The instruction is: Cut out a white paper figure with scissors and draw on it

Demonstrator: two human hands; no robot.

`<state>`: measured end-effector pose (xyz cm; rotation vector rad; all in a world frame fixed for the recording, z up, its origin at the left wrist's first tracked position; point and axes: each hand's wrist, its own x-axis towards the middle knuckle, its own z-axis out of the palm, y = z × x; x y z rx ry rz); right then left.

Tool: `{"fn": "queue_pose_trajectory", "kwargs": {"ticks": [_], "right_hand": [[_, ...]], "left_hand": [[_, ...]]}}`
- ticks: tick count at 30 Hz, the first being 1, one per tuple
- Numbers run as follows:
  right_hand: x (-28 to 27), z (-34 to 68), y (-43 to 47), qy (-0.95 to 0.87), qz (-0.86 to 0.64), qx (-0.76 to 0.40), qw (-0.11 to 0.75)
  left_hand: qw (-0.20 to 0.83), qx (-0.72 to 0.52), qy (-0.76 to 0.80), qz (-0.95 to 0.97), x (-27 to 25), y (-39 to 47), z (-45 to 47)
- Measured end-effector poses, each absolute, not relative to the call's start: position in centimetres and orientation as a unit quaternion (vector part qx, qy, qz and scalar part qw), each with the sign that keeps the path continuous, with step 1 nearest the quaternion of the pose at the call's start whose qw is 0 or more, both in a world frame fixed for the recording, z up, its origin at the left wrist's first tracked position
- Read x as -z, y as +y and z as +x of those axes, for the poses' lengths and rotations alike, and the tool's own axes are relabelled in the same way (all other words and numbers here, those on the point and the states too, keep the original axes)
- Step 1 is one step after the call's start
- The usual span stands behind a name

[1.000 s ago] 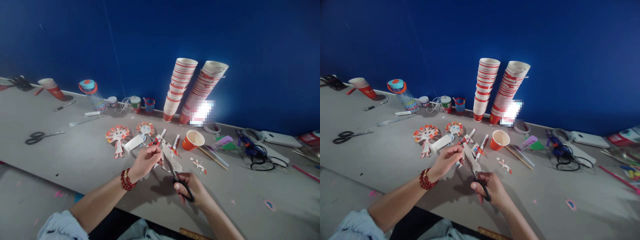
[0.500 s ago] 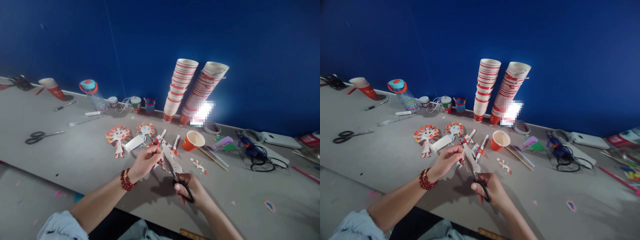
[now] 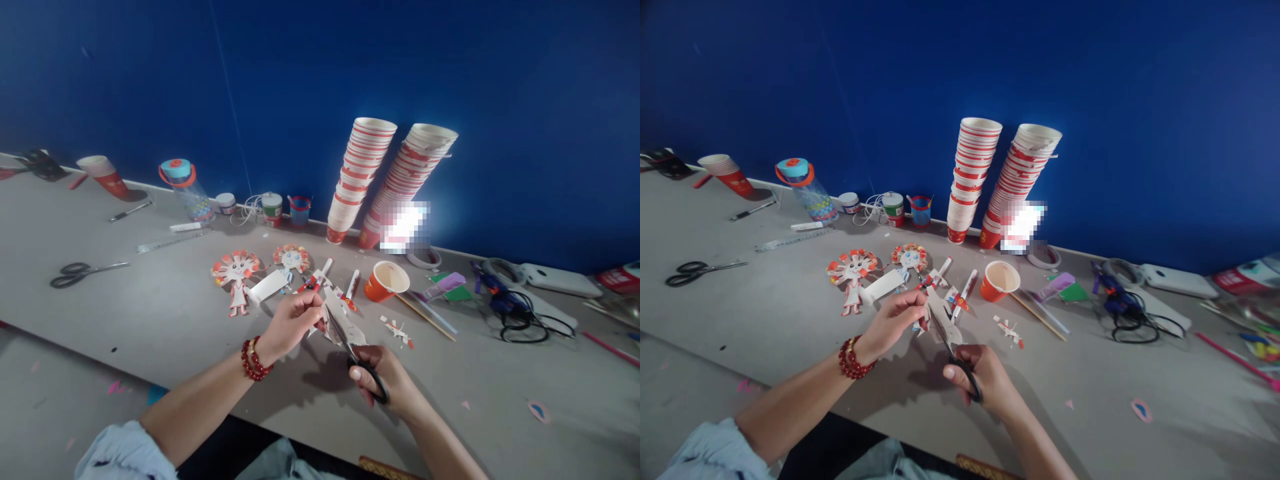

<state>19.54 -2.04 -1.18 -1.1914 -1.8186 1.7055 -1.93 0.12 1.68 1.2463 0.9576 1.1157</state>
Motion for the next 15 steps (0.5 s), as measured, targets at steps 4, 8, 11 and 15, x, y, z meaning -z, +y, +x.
{"fn": "queue_pose_trajectory", "kwargs": {"ticks": [4, 8, 11, 15], "right_hand": [[1.1, 19.52, -2.03, -0.65, -0.419, -0.603, 0.195], [0.91, 19.52, -2.19, -0.66, -0.426, -0.588, 0.194], [0.83, 19.57, -2.21, -0.672, -0.429, -0.573, 0.19], [0.96, 19.69, -2.09, -0.688, -0.426, -0.557, 0.188]], "left_hand": [[0.57, -0.483, 0.404, 0.528, -1.83, 0.11, -1.86], [0.57, -0.49, 0.399, 0.525, -1.95, 0.1, -1.73], [0.57, -0.491, 0.397, 0.526, -1.95, 0.1, -1.71], [0.567, -0.488, 0.397, 0.531, -1.93, 0.11, -1.75]]}}
